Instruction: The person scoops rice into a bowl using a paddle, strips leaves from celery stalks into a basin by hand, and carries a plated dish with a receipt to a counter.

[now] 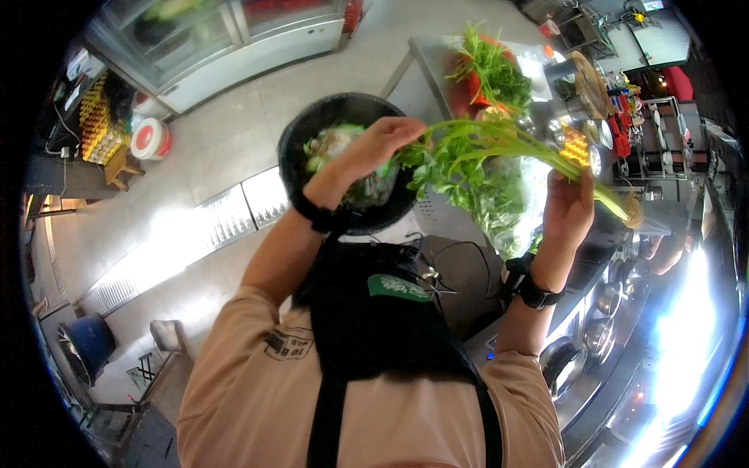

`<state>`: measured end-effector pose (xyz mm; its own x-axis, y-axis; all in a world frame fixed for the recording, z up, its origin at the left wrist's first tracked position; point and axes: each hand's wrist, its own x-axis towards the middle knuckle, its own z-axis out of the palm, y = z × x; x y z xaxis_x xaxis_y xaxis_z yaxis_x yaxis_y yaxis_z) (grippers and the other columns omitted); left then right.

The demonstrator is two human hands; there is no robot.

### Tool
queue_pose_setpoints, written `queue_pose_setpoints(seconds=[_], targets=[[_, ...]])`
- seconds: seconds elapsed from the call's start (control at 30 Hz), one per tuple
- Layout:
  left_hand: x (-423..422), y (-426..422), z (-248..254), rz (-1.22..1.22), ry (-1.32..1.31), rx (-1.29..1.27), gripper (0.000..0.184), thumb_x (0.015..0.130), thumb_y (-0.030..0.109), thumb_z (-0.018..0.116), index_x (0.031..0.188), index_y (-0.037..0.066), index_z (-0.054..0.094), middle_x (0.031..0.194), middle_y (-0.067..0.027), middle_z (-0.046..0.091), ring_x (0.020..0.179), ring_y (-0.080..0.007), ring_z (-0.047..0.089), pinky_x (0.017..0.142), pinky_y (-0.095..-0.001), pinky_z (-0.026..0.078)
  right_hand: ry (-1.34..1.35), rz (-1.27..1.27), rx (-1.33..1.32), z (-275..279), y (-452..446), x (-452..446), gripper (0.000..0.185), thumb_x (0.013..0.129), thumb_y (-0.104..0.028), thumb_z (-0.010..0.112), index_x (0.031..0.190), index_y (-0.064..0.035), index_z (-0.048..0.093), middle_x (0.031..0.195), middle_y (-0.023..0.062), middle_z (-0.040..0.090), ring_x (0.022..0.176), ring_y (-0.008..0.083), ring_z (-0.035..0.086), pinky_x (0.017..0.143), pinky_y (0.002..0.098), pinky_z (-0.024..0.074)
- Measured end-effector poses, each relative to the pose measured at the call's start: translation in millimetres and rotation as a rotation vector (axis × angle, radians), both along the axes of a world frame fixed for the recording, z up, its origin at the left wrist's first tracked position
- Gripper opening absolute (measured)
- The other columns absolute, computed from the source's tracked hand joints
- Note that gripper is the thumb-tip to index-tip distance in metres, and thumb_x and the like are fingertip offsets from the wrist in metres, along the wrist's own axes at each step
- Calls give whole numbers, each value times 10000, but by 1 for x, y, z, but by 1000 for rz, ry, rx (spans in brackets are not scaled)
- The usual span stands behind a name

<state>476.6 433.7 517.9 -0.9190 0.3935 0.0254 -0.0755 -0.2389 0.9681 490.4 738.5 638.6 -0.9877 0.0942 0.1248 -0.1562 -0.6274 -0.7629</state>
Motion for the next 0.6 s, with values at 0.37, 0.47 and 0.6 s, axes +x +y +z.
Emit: queue_pose_setpoints(seconds=[0.37,0.47,0.6], targets=[[-5,9,-10,36,-24,330,172,895,167,584,974,14,593,777,-9,556,766,-97,526,802,-293,455,-5,8,-7,-1,0,-3,171,936,-139,517,1004,-4,597,961,130,652,869,216,602,769,341,487],[-6,7,-4,20,-98,376,134,881,146,585,942,27,601,756,-8,547,733,-101,529,820,-316,470,-12,14,-9,-3,2,-5,169,936,-137,518,1004,-3,595,960,130,652,874,216,603,770,343,488],[-10,9,-13,20,-100,447,127,870,144,593,925,31,609,739,-4,539,702,-105,525,829,-313,474,-32,-4,-3,-4,1,-5,165,935,-137,517,1000,-5,592,954,132,650,867,217,602,762,341,488]])
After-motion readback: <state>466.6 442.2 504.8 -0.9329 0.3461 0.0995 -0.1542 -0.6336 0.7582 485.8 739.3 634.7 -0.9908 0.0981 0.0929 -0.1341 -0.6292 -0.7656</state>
